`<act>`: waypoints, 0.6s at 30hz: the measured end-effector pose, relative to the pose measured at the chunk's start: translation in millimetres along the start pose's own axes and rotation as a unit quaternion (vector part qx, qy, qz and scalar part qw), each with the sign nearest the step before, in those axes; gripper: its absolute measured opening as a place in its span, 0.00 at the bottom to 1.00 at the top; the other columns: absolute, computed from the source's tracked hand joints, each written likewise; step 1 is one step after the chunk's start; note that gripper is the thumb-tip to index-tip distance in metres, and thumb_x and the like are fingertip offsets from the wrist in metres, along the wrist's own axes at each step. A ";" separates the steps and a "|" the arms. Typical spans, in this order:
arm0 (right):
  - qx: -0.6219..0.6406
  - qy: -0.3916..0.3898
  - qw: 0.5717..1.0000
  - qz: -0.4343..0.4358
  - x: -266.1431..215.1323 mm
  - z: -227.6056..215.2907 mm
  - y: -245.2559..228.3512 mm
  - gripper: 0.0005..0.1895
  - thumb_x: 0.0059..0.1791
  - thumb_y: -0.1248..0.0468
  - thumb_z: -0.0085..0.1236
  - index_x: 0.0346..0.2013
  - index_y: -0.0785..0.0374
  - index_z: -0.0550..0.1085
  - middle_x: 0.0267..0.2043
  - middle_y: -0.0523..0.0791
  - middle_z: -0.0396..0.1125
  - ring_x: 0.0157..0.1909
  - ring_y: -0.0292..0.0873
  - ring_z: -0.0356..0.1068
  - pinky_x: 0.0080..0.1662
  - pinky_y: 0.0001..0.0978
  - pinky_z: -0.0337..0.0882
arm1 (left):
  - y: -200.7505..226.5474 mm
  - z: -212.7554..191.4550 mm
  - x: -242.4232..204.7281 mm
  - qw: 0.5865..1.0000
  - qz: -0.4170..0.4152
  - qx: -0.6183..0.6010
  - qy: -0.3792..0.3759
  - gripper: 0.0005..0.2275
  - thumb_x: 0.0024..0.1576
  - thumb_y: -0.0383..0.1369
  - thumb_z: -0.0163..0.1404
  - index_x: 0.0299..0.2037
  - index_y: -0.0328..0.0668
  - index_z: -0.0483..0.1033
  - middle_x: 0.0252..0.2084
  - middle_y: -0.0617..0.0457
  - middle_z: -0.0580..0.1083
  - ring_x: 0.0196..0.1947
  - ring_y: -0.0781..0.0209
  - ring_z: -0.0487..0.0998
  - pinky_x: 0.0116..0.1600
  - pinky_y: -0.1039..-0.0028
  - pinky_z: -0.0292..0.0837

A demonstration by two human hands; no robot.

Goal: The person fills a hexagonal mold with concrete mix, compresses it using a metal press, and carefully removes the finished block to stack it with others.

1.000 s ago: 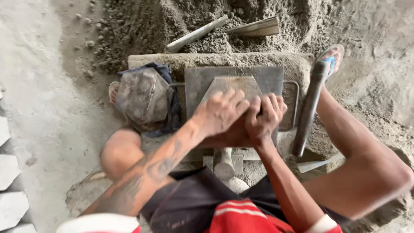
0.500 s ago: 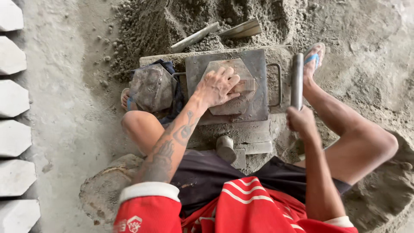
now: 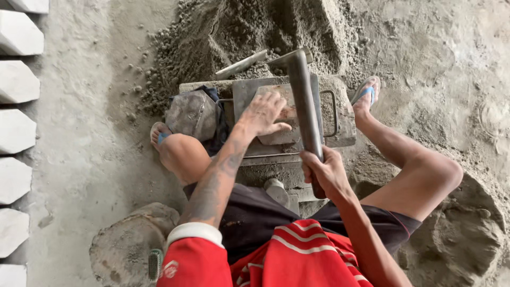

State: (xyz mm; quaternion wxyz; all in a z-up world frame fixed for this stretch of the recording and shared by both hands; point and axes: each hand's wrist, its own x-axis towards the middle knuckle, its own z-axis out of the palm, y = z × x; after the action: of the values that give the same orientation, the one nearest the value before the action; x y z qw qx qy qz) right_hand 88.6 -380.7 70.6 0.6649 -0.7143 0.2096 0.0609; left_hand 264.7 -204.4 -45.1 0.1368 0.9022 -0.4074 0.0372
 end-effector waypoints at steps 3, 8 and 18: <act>0.016 -0.076 0.995 -0.069 -15.0 14.8 -65.5 0.18 0.53 0.58 0.53 0.22 0.66 0.72 0.12 0.49 0.64 0.13 0.43 0.68 0.19 0.35 0.70 | -21.6 -9.7 -22.1 0.998 -0.039 -0.052 -0.016 0.39 0.46 0.70 0.54 0.55 0.48 0.67 0.55 0.49 0.66 0.60 0.47 0.65 0.54 0.58 0.67; 0.043 -0.061 0.990 -0.119 -24.4 35.5 -140.0 0.29 0.57 0.46 0.38 0.27 0.69 0.69 0.10 0.53 0.57 0.05 0.44 0.57 0.09 0.33 0.61 | -43.0 -13.3 -52.4 0.994 -0.095 -0.003 -0.056 0.56 0.40 0.78 0.41 0.74 0.48 0.54 0.77 0.55 0.54 0.75 0.46 0.50 0.69 0.52 0.55; -0.099 -0.039 0.975 0.196 62.3 46.4 -23.1 0.34 0.51 0.36 0.54 0.32 0.69 0.72 0.16 0.51 0.65 0.14 0.43 0.66 0.18 0.40 0.69 | -40.4 -4.7 -48.9 0.990 -0.107 -0.006 -0.097 0.55 0.39 0.75 0.47 0.74 0.50 0.53 0.78 0.61 0.52 0.77 0.51 0.47 0.75 0.35 0.37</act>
State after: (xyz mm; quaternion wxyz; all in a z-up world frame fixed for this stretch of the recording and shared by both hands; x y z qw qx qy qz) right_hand 162.6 -348.4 64.2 0.5740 -0.7185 0.3123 0.2383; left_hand 262.5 -142.1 -58.1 0.1057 0.9389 -0.3204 -0.0674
